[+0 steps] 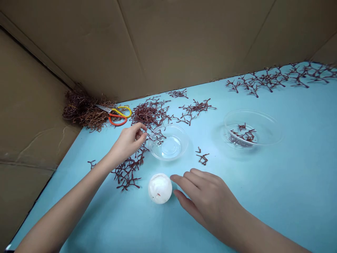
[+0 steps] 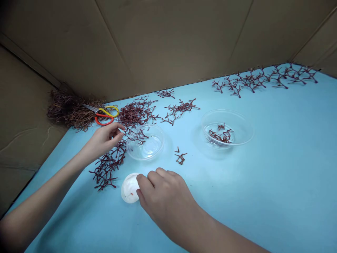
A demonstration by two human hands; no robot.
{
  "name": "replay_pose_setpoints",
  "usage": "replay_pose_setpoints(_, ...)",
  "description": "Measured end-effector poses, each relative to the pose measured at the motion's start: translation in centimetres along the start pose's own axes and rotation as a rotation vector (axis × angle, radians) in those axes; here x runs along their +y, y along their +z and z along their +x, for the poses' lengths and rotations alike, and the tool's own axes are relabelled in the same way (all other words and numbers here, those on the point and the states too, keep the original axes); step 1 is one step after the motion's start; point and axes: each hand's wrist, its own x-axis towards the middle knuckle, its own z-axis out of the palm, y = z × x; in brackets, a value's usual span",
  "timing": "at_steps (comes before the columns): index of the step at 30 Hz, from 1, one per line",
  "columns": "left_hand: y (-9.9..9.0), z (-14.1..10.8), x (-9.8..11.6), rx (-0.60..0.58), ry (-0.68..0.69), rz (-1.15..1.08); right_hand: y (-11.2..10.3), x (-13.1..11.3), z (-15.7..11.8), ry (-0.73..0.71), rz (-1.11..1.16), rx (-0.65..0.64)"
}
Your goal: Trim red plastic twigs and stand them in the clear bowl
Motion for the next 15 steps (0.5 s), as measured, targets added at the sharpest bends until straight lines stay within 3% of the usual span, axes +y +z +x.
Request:
replay_pose_setpoints(6, -0.2, -0.2, 0.1, 0.027, 0.02, 0.075, 0.6, 3.5, 0.8, 0.03, -0.247, 0.02)
replay_pose_setpoints(9, 0.0, -0.2, 0.1, -0.009, 0.044, 0.046, 1.3, 5.4, 1.4, 0.008, -0.366, -0.047)
replay_pose_setpoints(15, 0.6, 0.1, 0.6, 0.007, 0.054, 0.02, 2.2, 5.9, 1.6, -0.077, -0.363, -0.032)
